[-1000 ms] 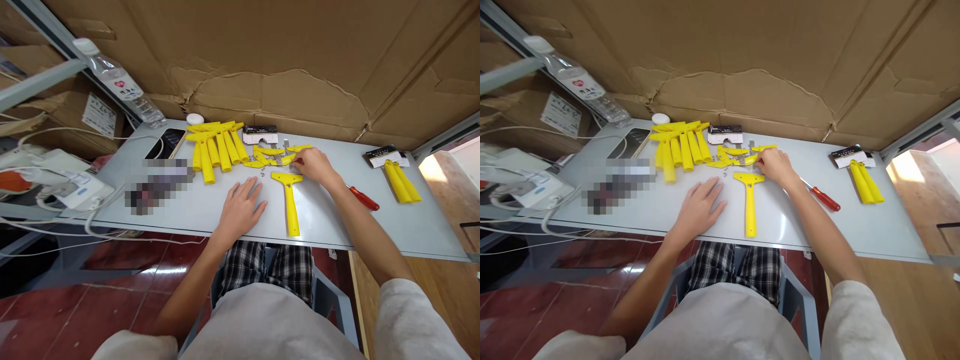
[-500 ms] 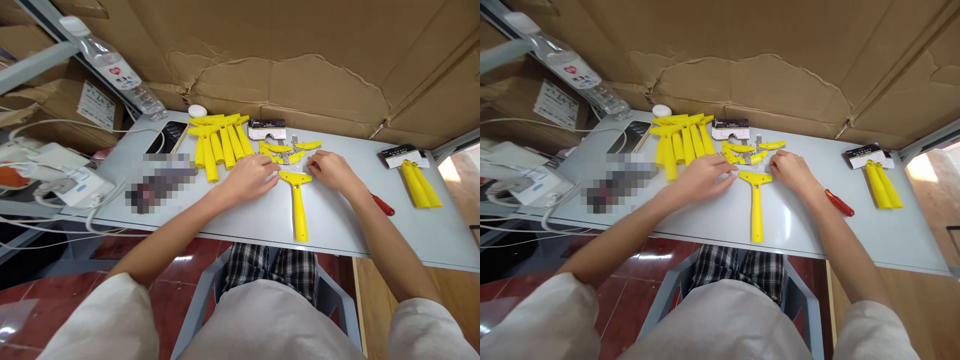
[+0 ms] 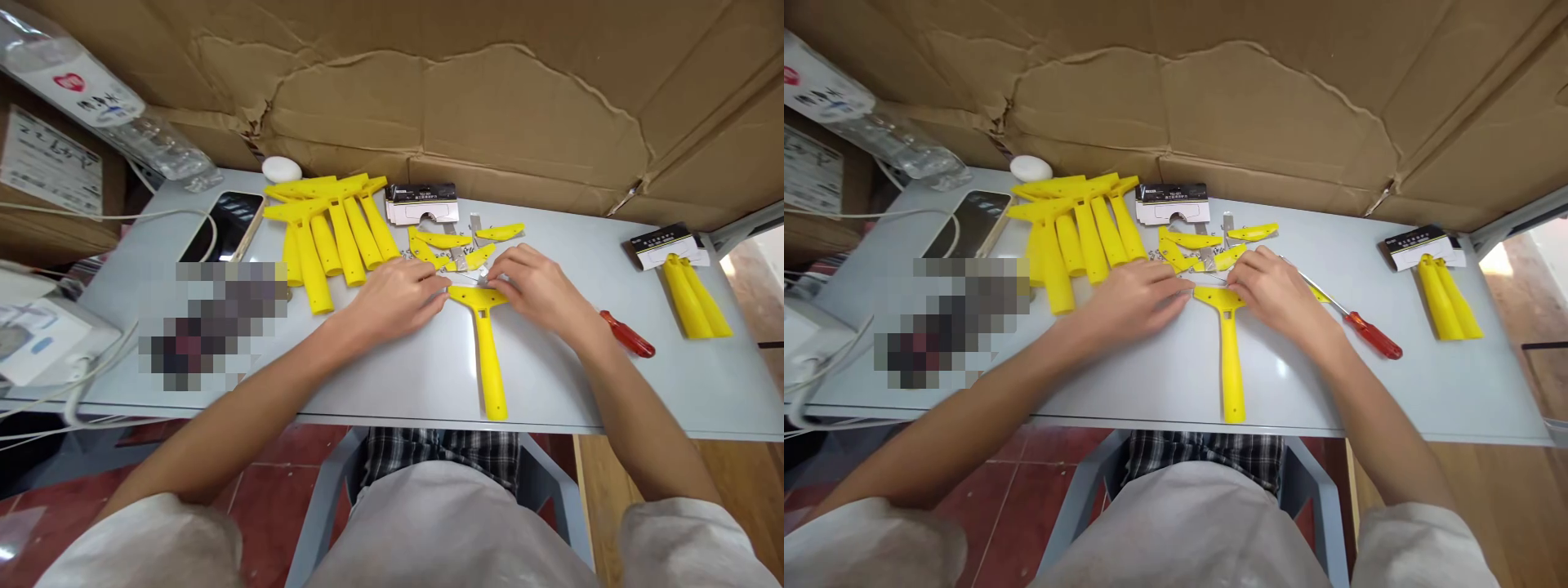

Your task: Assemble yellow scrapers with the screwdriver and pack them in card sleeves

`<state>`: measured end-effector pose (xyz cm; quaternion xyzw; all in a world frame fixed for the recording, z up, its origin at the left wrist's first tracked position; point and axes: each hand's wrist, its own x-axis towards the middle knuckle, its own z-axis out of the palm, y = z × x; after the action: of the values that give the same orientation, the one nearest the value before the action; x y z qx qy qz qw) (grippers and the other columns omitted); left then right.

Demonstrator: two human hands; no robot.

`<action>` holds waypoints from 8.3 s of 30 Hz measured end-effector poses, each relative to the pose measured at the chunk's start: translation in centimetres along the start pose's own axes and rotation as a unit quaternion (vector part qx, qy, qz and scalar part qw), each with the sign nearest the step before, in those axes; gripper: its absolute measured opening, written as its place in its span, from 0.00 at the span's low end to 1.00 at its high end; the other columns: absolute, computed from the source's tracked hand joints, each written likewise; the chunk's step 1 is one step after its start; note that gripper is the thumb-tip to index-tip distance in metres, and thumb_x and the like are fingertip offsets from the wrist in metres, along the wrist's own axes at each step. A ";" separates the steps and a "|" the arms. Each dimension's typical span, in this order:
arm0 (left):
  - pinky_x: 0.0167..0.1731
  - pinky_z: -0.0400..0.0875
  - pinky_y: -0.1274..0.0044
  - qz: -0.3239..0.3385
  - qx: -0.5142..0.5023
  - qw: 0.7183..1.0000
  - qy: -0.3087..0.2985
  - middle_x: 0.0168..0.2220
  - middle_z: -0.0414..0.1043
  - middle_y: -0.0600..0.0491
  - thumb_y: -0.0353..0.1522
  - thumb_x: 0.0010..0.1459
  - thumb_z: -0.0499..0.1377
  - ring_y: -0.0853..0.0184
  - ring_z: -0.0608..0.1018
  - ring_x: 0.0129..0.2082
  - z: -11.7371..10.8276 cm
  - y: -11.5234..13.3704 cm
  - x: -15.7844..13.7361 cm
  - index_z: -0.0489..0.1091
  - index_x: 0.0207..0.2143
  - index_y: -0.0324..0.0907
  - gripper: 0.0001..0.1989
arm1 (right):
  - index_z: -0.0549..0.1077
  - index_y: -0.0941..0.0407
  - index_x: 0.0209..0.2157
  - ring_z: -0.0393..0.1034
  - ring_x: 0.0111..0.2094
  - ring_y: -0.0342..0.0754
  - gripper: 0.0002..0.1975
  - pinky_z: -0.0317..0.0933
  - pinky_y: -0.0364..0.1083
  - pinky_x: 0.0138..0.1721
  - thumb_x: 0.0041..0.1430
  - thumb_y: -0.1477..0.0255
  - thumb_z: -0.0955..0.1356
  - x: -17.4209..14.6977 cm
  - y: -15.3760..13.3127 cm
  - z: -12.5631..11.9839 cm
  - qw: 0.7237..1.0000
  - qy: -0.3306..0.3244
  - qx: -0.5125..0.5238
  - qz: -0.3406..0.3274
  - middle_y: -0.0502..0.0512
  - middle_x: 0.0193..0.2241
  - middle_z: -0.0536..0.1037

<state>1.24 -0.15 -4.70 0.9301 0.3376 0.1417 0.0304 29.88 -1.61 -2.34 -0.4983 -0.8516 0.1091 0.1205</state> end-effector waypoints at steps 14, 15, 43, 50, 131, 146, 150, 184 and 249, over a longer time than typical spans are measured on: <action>0.33 0.67 0.71 0.020 -0.014 0.999 0.022 0.34 0.78 0.49 0.33 0.74 0.54 0.62 0.79 0.34 1.0 0.5 -0.2 0.85 0.45 0.43 0.17 | 0.83 0.55 0.46 0.68 0.54 0.56 0.14 0.58 0.53 0.49 0.78 0.72 0.64 0.1 -2.0 1.7 0.997 -0.018 -0.029 -0.066 0.61 0.51 0.82; 0.33 0.67 0.72 0.021 -0.017 0.999 0.024 0.34 0.78 0.49 0.33 0.75 0.54 0.62 0.79 0.34 1.0 0.5 -0.2 0.85 0.45 0.43 0.17 | 0.83 0.55 0.46 0.68 0.54 0.56 0.15 0.59 0.53 0.50 0.78 0.72 0.63 0.1 -1.9 1.5 0.997 -0.016 -0.025 -0.065 0.62 0.51 0.82; 0.30 0.64 0.74 0.015 -0.006 1.000 -0.005 0.38 0.75 0.50 0.31 0.74 0.55 0.64 0.76 0.32 1.6 1.4 0.0 0.84 0.53 0.49 0.17 | 0.83 0.47 0.58 0.80 0.44 0.51 0.21 0.56 0.49 0.40 0.70 0.71 0.63 -2.7 -2.4 -1.1 0.990 -0.139 -0.004 0.003 0.52 0.50 0.87; 0.30 0.63 0.72 0.007 0.001 1.000 0.007 0.38 0.76 0.50 0.30 0.73 0.56 0.63 0.77 0.33 1.5 1.3 0.0 0.85 0.50 0.48 0.16 | 0.84 0.50 0.49 0.77 0.40 0.50 0.16 0.53 0.48 0.39 0.72 0.69 0.64 -2.7 -2.4 -1.0 0.990 -0.140 -0.009 -0.002 0.53 0.41 0.85; 0.35 0.69 0.70 -0.103 -0.005 0.992 -0.076 0.44 0.85 0.46 0.44 0.72 0.64 0.56 0.84 0.41 0.1 0.2 0.1 0.86 0.46 0.44 0.15 | 0.83 0.51 0.57 0.77 0.36 0.47 0.21 0.64 0.46 0.41 0.63 0.73 0.71 -3.0 2.4 -2.1 0.990 -0.102 0.019 0.098 0.52 0.38 0.86; 0.35 0.68 0.70 -0.091 -0.050 0.992 -0.066 0.43 0.87 0.48 0.37 0.75 0.59 0.57 0.86 0.44 1.1 0.5 0.3 0.86 0.45 0.44 0.15 | 0.84 0.53 0.51 0.79 0.38 0.46 0.16 0.69 0.45 0.45 0.63 0.75 0.70 -2.3 2.5 -0.8 0.985 -0.098 0.123 0.070 0.52 0.39 0.87; 0.36 0.69 0.71 -0.089 -0.073 0.992 -0.050 0.43 0.87 0.49 0.36 0.74 0.60 0.58 0.86 0.42 1.4 0.3 0.2 0.86 0.43 0.44 0.14 | 0.82 0.53 0.55 0.80 0.38 0.46 0.18 0.69 0.46 0.46 0.65 0.76 0.69 -2.3 2.6 -0.6 0.987 -0.089 0.120 0.060 0.52 0.39 0.87; 0.36 0.70 0.71 -0.116 -0.056 0.992 -0.001 0.43 0.84 0.47 0.39 0.75 0.62 0.58 0.84 0.41 2.7 -0.3 0.4 0.87 0.51 0.47 0.14 | 0.85 0.54 0.52 0.77 0.36 0.48 0.15 0.68 0.47 0.44 0.67 0.72 0.71 -1.7 4.0 1.4 0.992 -0.010 0.119 0.039 0.54 0.37 0.85; 0.37 0.72 0.70 -0.151 -0.100 0.983 -0.011 0.40 0.86 0.48 0.39 0.73 0.60 0.58 0.84 0.38 2.7 -0.3 0.7 0.86 0.49 0.45 0.15 | 0.84 0.54 0.53 0.77 0.39 0.48 0.17 0.67 0.47 0.46 0.69 0.77 0.67 -1.8 3.9 1.2 0.996 0.004 0.087 0.023 0.55 0.40 0.85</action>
<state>2.36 0.64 -7.19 0.8619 0.4584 0.1586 0.1480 33.58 -1.36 -4.80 -0.5058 -0.8268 0.1830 0.1645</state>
